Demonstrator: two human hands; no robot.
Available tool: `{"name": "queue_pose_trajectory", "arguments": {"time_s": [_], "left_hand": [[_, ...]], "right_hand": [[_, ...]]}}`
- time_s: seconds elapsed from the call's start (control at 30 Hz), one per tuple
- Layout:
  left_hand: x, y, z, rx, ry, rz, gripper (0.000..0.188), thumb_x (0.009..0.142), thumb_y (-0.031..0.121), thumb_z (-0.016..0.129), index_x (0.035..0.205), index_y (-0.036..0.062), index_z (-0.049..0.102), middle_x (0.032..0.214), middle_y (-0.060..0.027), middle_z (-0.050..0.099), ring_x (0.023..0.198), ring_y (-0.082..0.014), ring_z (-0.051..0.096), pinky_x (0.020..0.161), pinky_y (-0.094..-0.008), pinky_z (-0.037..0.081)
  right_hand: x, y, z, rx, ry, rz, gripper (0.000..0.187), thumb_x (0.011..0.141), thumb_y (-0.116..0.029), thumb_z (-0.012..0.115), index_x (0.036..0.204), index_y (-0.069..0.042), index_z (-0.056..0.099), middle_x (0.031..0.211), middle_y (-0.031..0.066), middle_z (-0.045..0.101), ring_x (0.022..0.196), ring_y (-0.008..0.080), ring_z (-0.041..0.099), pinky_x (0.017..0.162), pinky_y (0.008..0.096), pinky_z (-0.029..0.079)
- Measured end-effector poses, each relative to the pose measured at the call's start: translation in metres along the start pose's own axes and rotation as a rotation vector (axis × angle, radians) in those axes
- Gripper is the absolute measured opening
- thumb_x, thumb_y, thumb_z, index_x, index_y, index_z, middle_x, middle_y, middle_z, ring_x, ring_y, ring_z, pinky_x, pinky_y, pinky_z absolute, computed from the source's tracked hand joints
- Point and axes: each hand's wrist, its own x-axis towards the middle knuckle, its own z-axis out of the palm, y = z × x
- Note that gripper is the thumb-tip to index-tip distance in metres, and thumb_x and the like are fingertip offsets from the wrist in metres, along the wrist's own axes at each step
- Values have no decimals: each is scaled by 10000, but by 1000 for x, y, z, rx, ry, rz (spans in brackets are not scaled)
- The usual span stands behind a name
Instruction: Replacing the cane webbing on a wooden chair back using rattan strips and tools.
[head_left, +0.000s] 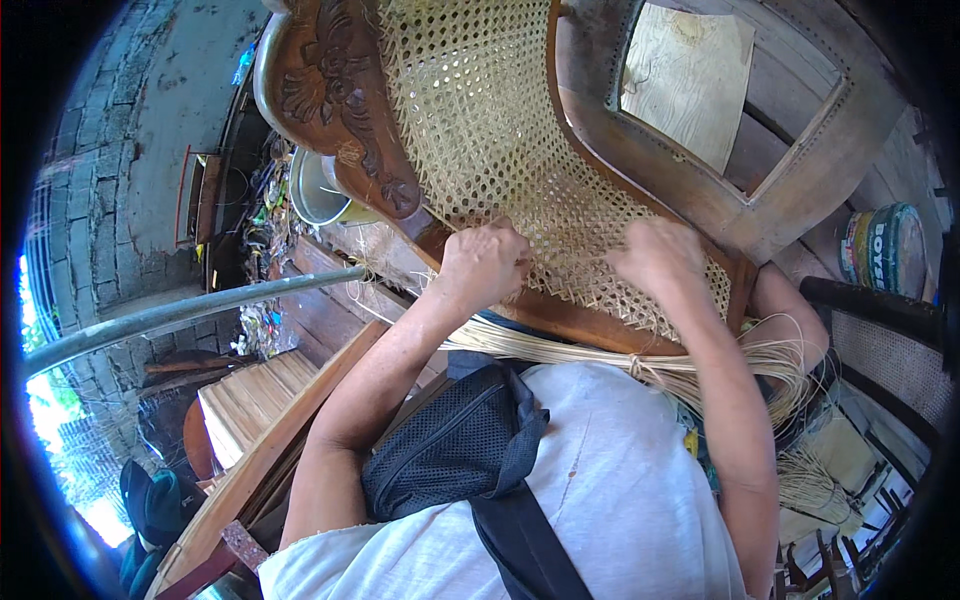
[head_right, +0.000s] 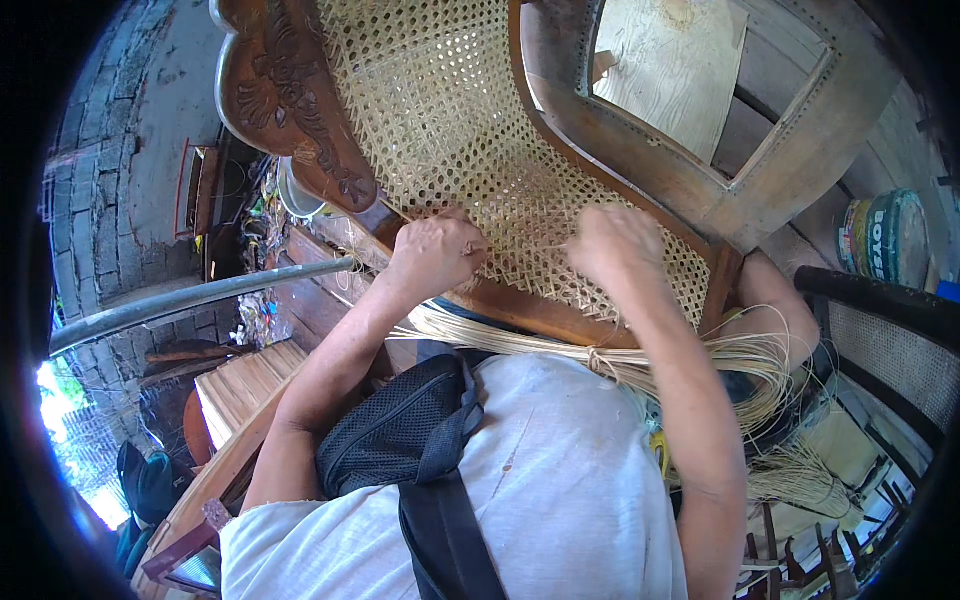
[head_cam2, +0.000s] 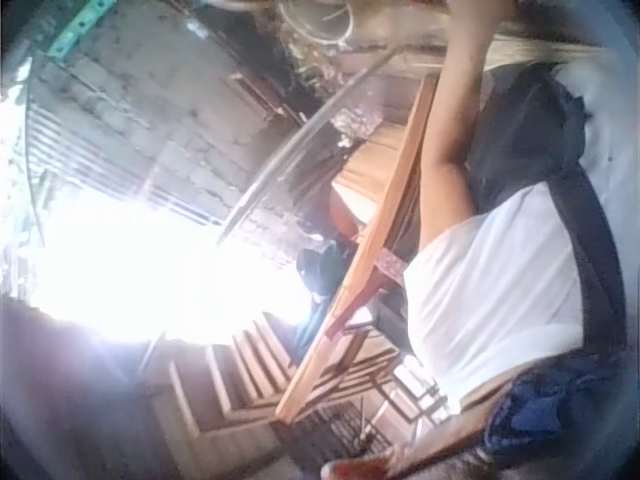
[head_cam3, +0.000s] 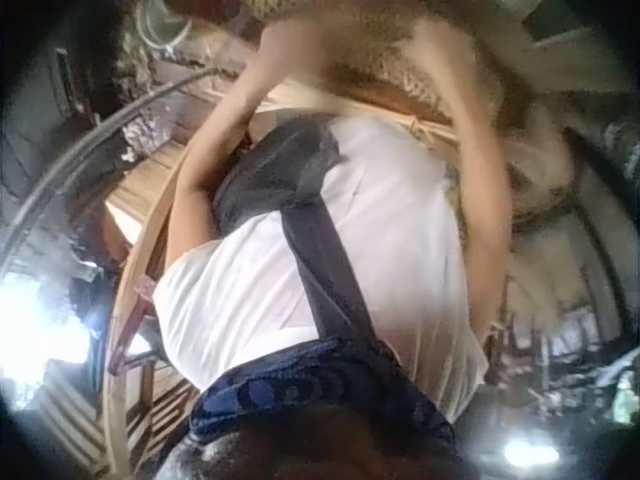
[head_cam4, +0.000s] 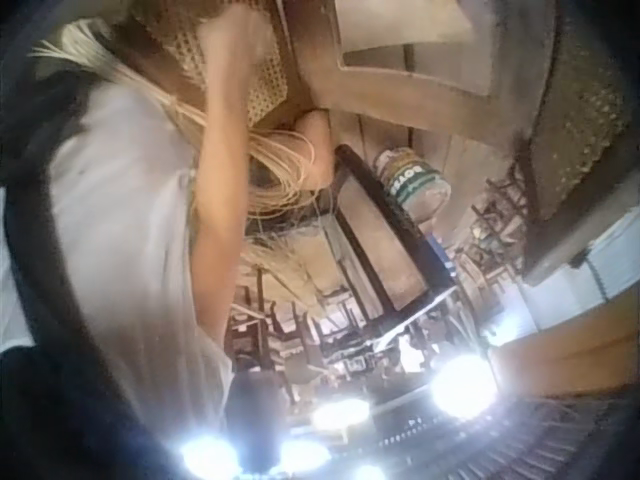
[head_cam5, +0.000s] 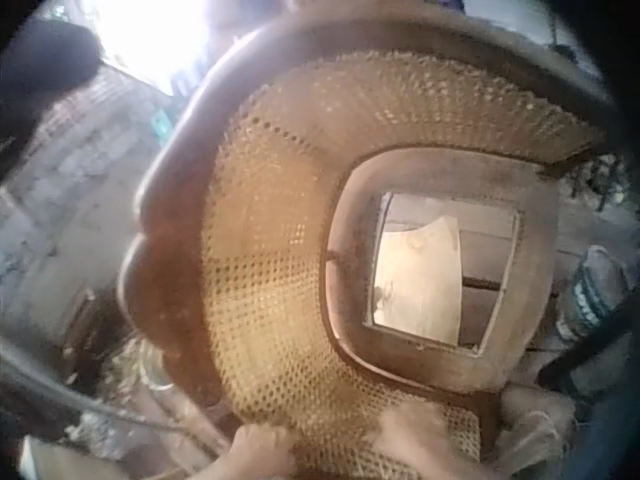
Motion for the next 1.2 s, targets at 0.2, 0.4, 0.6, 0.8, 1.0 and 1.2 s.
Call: {"name": "queue_pose_trajectory", "arguments": {"time_s": [0.2,0.4,0.6,0.8,1.0,1.2], "left_hand": [[1,29,-45,341,-315,-100,233,772,349,678,835,133,737,869,-119,700,825,-308,694,749,-435,549],[1,3,-32,167,-148,-71,160,747,269,658,823,164,752,816,-113,713,827,-292,697,780,-424,549],[-8,6,-23,44,-64,-178,162,740,222,648,846,170,760,833,-122,718,820,-297,696,807,-409,546],[-11,16,-10,67,38,-223,153,719,198,649,824,146,749,797,-144,707,798,-321,691,774,-425,550],[-13,10,1,13,111,-138,141,718,168,640,811,112,730,758,-165,679,764,-349,670,738,-428,543],[-13,7,-23,189,161,80,115,761,229,676,808,129,706,867,-68,669,885,-261,590,812,-378,506]], "right_hand": [[-1,42,36,721,124,-47,398,903,-415,656,919,-19,700,774,86,687,590,133,604,590,311,513],[17,7,77,933,266,-211,412,942,-433,597,914,-37,710,776,79,696,566,183,619,610,373,520],[12,28,50,503,248,124,343,957,-307,523,850,-30,695,727,160,686,631,299,663,656,437,530],[14,85,53,353,403,198,301,907,-288,537,892,-33,697,840,228,691,802,411,677,754,512,528],[15,152,34,219,416,407,326,906,-308,530,994,-41,696,976,261,677,960,415,658,853,519,506],[26,192,41,218,494,380,333,898,-316,553,997,-27,685,989,271,670,982,435,642,851,498,499]]}}
